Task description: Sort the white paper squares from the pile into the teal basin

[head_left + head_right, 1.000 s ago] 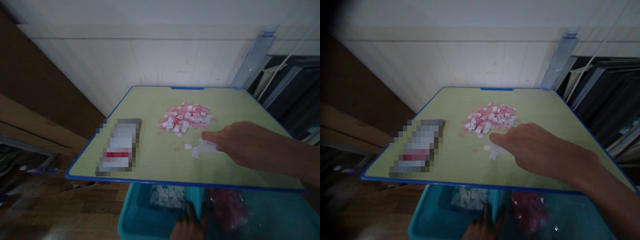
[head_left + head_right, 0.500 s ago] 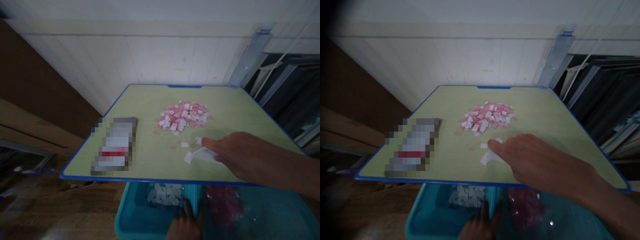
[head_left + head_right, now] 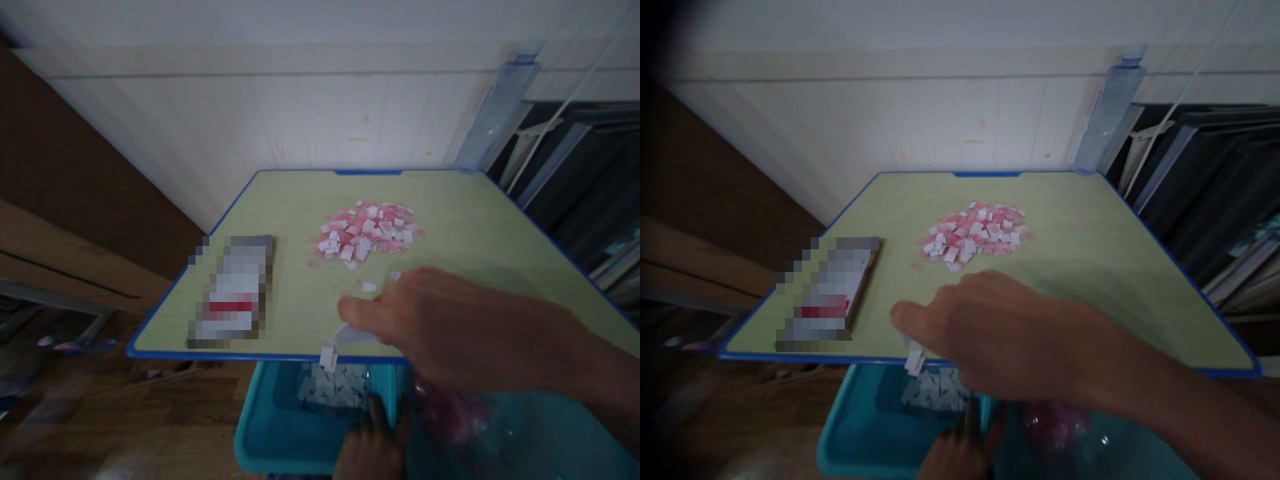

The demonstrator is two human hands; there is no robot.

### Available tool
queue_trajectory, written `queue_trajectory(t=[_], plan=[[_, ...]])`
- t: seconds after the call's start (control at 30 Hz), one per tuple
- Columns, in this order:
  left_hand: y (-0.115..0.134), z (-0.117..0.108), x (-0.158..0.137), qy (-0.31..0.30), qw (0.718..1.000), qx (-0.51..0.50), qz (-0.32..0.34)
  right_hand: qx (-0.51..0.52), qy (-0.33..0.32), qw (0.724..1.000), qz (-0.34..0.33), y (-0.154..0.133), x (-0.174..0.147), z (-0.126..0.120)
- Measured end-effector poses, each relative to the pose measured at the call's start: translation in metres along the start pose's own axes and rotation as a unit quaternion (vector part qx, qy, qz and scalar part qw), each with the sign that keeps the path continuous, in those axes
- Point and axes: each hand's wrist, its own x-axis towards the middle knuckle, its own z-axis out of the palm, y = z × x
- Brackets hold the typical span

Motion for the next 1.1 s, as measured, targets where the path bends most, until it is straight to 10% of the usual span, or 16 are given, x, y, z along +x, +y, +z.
queue_trajectory(t=[0.27,0.6,1.1], plan=[[0.005,-0.006,0.001,0.011,0.999,0.003,-0.035,-0.04,-0.007,0.996,0.075,0.023,-0.023,0.001],[0.001,-0.001,0.0,0.016,1.0,-0.012,-0.008,-0.006,0.009,0.999,-0.047,-0.01,0.01,0.013],[0.0,-0.003,0.0,0.025,0.999,-0.022,-0.012,-0.172,0.021,0.972,0.16,0.043,-0.052,0.008]])
